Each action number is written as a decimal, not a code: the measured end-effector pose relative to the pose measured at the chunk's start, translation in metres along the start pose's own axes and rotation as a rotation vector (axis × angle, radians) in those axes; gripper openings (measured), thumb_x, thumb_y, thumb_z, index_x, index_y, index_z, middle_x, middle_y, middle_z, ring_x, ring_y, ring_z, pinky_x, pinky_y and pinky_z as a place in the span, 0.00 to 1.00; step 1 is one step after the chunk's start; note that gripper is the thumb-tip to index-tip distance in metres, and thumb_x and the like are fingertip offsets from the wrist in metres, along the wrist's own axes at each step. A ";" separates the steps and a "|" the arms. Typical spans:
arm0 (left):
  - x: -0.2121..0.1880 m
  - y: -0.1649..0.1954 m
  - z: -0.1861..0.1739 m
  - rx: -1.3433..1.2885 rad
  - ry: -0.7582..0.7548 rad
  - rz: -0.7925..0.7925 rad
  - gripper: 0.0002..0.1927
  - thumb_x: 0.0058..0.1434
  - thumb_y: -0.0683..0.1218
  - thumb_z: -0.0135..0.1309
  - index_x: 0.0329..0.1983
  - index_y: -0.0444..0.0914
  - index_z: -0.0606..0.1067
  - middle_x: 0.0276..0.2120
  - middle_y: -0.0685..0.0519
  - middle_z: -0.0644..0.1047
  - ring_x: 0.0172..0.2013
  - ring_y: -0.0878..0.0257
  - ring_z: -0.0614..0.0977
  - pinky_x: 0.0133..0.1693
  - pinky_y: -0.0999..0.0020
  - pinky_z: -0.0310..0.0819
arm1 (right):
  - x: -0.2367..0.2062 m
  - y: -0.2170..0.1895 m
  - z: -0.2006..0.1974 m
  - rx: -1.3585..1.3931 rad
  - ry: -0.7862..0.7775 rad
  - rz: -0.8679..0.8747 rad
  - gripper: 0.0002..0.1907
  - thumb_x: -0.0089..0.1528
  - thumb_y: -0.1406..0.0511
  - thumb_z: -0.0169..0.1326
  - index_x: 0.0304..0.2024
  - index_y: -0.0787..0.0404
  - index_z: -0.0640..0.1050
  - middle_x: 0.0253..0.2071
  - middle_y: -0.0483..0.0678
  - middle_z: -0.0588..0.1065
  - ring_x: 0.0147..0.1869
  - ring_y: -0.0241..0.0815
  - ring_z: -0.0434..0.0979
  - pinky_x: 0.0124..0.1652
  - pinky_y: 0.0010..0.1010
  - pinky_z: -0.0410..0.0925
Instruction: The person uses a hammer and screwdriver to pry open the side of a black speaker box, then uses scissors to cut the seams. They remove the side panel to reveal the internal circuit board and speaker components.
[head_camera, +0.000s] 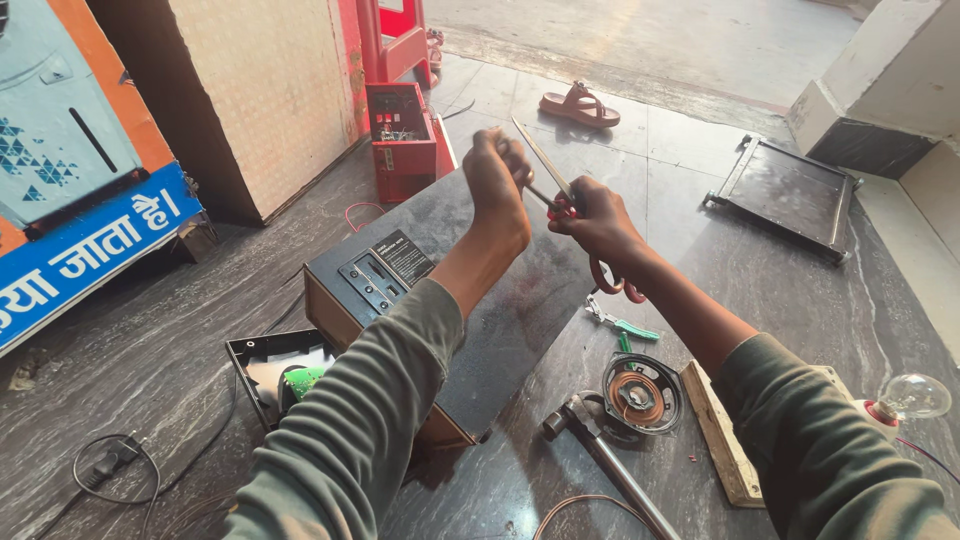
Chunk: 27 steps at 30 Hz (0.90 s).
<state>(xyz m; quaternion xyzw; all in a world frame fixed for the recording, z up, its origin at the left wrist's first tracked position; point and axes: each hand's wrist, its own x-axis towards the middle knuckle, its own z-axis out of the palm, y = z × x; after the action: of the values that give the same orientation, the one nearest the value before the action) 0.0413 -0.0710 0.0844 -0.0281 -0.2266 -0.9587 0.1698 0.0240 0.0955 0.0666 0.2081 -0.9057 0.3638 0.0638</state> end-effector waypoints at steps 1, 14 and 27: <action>-0.002 0.002 0.002 -0.003 0.053 0.013 0.17 0.65 0.51 0.41 0.22 0.45 0.54 0.14 0.61 0.52 0.15 0.68 0.52 0.20 0.67 0.51 | -0.001 -0.001 -0.001 -0.003 -0.011 0.000 0.19 0.54 0.65 0.67 0.44 0.65 0.76 0.41 0.51 0.80 0.46 0.41 0.81 0.47 0.33 0.71; -0.010 -0.003 0.019 -0.067 0.138 0.189 0.15 0.65 0.46 0.42 0.22 0.44 0.58 0.17 0.61 0.58 0.16 0.71 0.55 0.21 0.68 0.46 | -0.017 -0.005 0.017 0.218 0.009 -0.014 0.18 0.57 0.66 0.62 0.49 0.65 0.78 0.44 0.52 0.80 0.49 0.42 0.80 0.50 0.34 0.71; 0.008 0.008 0.013 -0.015 0.253 0.184 0.18 0.63 0.47 0.43 0.18 0.46 0.54 0.15 0.63 0.53 0.16 0.71 0.51 0.19 0.68 0.43 | 0.001 0.034 0.030 0.268 0.137 -0.185 0.23 0.58 0.69 0.68 0.50 0.71 0.73 0.47 0.53 0.74 0.41 0.39 0.77 0.39 0.31 0.72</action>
<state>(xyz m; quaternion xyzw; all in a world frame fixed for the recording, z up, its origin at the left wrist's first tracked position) 0.0364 -0.0738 0.1005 0.0709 -0.1926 -0.9367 0.2839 0.0097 0.0965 0.0241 0.2719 -0.8196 0.4872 0.1303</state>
